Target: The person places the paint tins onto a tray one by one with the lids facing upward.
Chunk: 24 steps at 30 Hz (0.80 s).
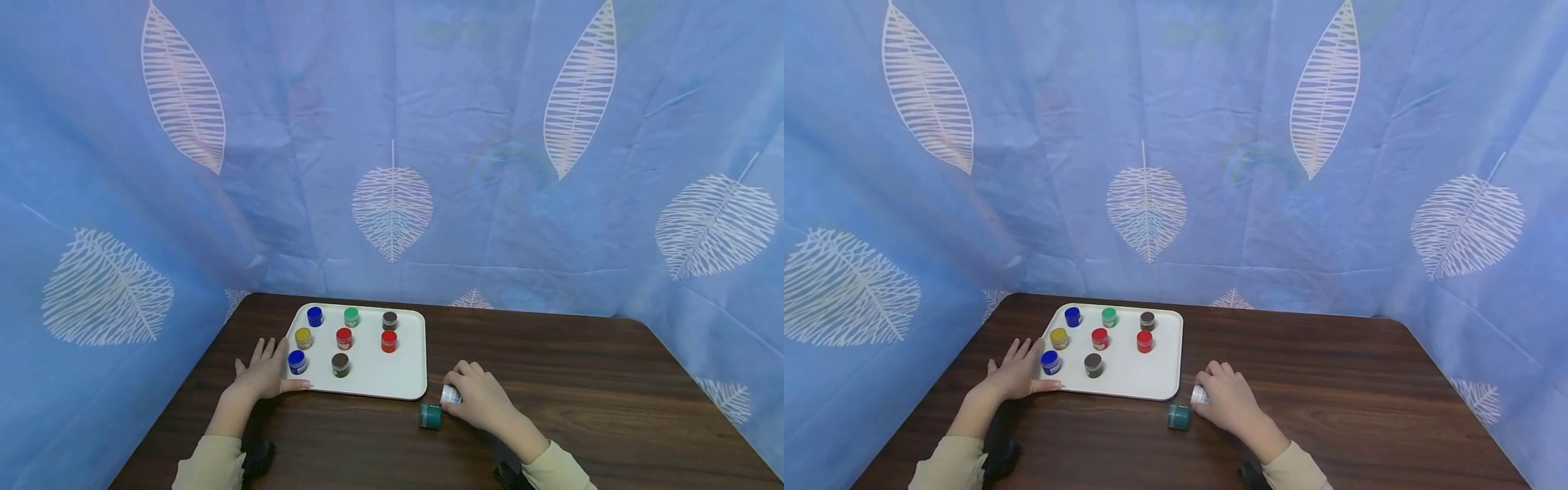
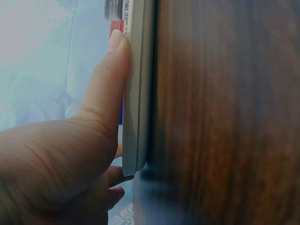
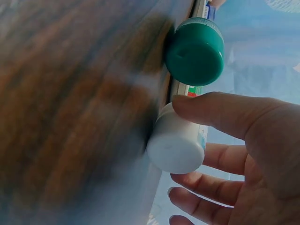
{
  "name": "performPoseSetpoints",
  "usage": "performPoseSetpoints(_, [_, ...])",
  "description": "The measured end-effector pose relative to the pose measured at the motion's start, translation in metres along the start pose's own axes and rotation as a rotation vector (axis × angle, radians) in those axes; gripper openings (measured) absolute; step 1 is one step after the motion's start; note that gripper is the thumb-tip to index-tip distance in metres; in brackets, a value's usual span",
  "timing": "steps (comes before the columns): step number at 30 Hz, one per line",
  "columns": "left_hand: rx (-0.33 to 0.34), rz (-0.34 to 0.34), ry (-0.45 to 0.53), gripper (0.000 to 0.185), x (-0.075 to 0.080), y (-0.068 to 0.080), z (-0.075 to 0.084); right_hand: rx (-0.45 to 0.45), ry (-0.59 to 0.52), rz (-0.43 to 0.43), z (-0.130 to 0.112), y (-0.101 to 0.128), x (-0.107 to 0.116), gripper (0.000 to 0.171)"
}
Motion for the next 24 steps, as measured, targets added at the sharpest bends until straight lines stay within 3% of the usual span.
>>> performPoseSetpoints(13, [0.0,0.005,-0.012,0.126,0.001,0.002,0.002,0.013,0.023,0.039,0.003,-0.006,0.002,0.024])
performPoseSetpoints(24, [0.006,0.006,-0.011,0.126,-0.001,-0.001,0.0,0.045,-0.001,0.126,-0.004,-0.016,0.006,0.027])
Point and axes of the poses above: each hand's wrist, its own y-axis away from the middle knuckle, its own x-axis out of the back of the hand, z = x × y, the point moved 1 cm from there along -y, towards the middle knuckle, and after that the axes turned 12 degrees about y, right-handed, at the moved point
